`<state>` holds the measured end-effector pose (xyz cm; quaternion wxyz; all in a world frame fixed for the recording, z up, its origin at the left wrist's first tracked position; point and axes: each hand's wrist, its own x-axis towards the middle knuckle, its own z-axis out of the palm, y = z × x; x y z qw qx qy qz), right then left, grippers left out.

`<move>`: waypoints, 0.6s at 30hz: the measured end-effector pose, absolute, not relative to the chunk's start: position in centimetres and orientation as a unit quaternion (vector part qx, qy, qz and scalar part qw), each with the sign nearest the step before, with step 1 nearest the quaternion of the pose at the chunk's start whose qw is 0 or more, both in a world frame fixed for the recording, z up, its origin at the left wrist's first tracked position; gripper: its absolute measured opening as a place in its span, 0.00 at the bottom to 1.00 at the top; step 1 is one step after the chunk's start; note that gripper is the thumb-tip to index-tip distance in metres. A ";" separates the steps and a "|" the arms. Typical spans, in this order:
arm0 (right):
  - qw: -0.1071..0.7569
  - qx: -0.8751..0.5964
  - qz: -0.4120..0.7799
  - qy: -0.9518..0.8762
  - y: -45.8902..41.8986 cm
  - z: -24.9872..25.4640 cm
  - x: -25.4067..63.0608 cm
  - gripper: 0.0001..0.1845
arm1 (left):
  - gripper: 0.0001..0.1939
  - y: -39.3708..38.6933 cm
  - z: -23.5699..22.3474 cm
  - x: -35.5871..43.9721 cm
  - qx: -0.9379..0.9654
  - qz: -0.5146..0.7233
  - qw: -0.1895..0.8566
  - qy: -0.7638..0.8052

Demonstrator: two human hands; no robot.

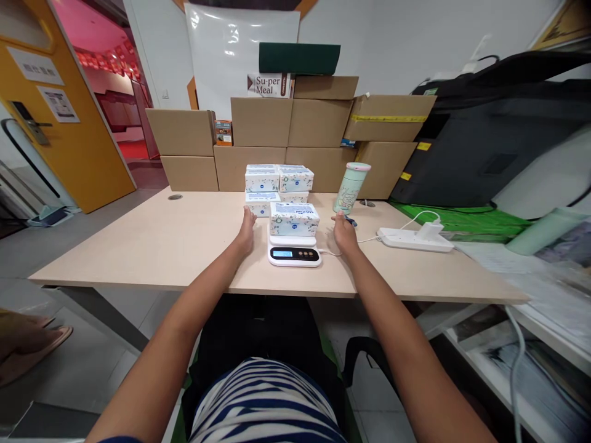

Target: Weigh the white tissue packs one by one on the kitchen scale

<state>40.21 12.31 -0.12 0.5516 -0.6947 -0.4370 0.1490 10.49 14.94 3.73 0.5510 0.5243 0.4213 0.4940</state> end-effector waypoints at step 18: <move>0.521 -0.712 0.134 -0.451 12.8 -0.3 40.5 0.46 | 0.44 15.1 3.7 10.5 0.502 0.502 0.548 0.444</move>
